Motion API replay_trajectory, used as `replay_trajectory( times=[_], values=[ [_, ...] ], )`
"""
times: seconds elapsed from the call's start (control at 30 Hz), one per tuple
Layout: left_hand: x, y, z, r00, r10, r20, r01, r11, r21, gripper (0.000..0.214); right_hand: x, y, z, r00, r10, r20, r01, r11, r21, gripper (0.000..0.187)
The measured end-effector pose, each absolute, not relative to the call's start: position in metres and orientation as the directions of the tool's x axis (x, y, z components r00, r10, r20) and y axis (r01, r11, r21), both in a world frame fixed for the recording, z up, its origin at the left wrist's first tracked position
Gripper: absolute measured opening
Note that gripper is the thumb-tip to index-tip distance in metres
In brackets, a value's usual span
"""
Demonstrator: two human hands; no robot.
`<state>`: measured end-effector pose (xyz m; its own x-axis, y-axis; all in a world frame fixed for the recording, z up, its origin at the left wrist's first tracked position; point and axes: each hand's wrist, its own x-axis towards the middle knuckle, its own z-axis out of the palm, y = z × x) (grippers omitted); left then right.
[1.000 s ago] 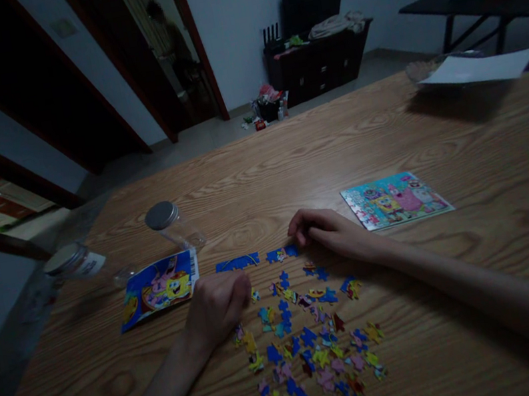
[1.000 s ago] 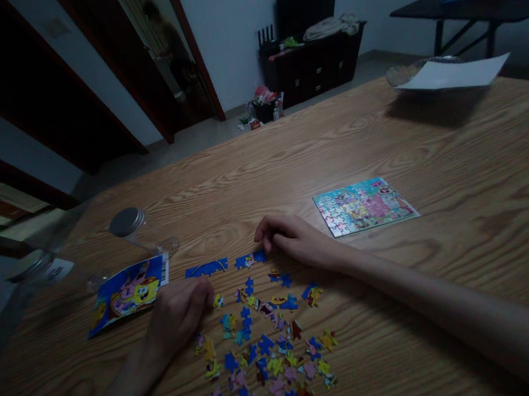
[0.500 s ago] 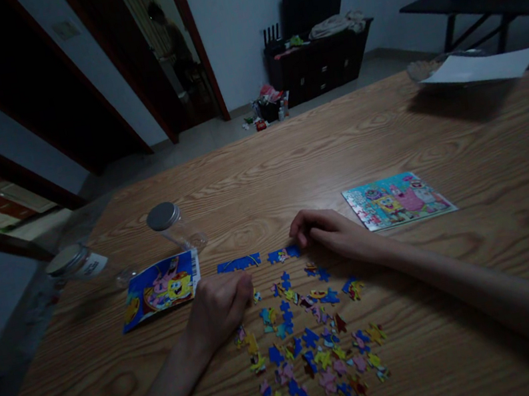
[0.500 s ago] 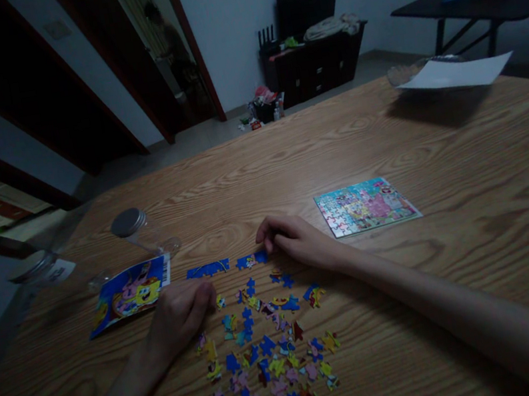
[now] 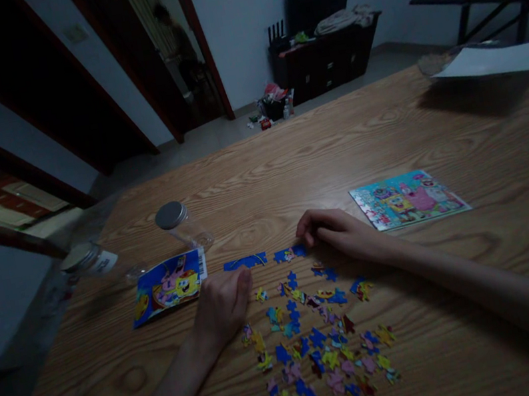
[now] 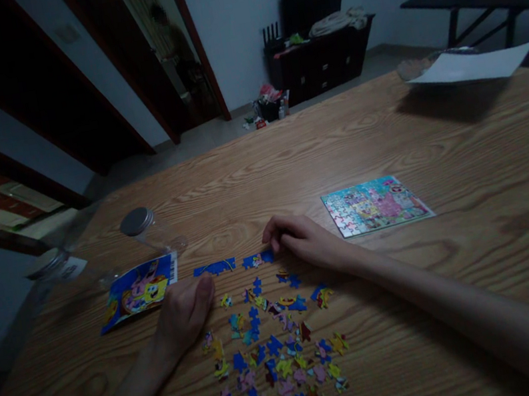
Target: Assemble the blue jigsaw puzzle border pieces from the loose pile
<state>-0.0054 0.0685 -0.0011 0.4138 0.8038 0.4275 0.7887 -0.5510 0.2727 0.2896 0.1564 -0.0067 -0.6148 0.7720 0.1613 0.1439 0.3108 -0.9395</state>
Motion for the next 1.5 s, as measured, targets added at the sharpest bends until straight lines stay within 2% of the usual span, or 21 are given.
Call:
replay_trajectory(
  times=[0.63,1.5],
  values=[
    [-0.0046,0.0698,-0.001,0.414,0.812,0.412,0.813,-0.533,0.233,0.059,0.2909,0.1562,-0.0073,-0.614,0.773,0.156,0.161,0.316,-0.935,0.03],
    [-0.0049,0.0697,-0.0003,0.428,0.822,0.376,0.803,-0.537,0.26,0.058,0.2899,0.156,-0.0059,-0.617,0.771,0.155,0.16,0.317,-0.935,0.029]
  ],
)
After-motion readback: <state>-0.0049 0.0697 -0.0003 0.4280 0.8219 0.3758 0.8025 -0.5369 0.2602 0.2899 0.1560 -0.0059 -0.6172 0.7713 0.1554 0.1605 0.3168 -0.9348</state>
